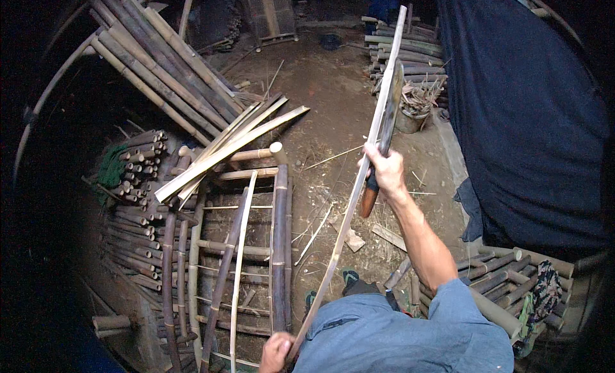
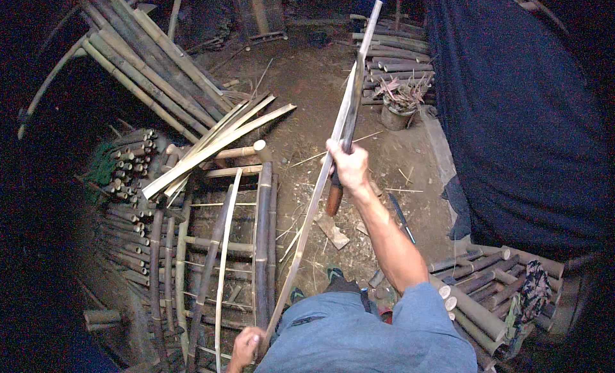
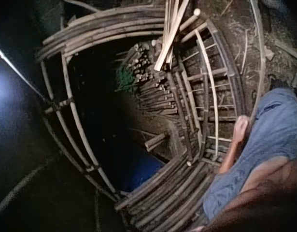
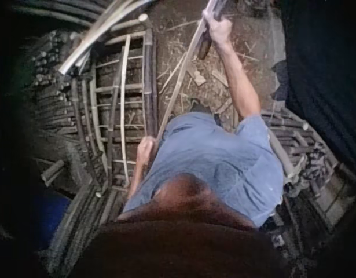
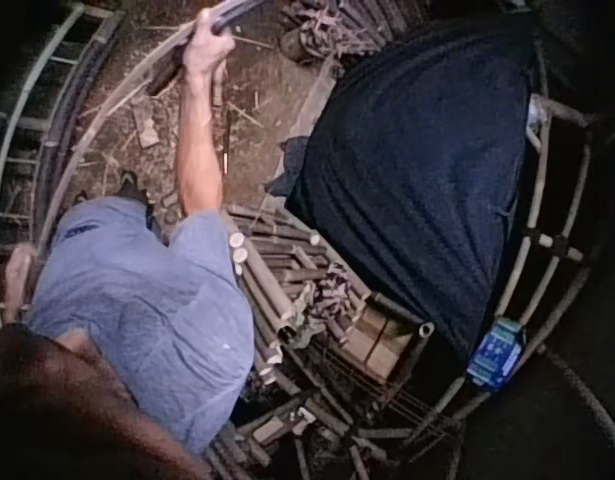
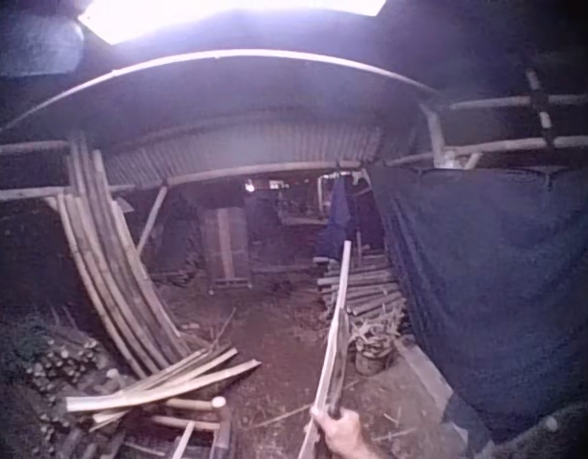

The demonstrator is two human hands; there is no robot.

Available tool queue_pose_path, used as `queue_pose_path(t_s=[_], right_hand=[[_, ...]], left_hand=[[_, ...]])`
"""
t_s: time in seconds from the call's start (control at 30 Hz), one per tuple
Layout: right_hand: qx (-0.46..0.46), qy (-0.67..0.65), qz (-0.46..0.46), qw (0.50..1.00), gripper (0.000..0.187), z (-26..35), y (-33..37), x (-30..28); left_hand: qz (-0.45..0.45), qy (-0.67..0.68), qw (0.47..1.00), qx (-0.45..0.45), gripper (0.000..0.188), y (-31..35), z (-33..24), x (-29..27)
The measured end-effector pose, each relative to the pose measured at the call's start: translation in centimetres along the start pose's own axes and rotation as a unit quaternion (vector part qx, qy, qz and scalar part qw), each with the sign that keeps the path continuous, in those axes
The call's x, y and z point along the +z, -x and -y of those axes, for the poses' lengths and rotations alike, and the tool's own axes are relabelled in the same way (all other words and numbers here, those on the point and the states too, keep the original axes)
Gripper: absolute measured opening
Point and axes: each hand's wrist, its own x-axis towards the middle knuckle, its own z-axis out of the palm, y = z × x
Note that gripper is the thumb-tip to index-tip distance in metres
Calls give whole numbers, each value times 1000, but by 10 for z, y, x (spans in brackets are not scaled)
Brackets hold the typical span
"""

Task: The person uses a large knife to split long bamboo poles into thin strips. They hold the bamboo against a wooden frame and repeatedly strike it with the knife to separate the material. The person handles multiple bamboo pieces, splitting them and occasionally inspecting the resulting strips.

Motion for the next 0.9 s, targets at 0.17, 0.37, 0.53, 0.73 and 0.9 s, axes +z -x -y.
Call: queue_pose_path(t_s=[0.17,0.37,0.53,0.73,0.9], right_hand=[[77,0,115,990,28,-4,87,60],[-129,274,110,947,47,26,70,45],[-316,556,143,756,52,21,65,13],[-241,531,136,801,51,18,50,7],[-317,513,250,758,54,3,71,-2]], left_hand=[[124,390,909,-77,66,-168,-66,4],[82,424,892,-132,37,-256,-106,20],[-33,194,971,-133,30,-243,-125,26],[-139,66,985,-74,30,-207,-115,41],[-122,91,982,-115,30,-192,-124,43]])
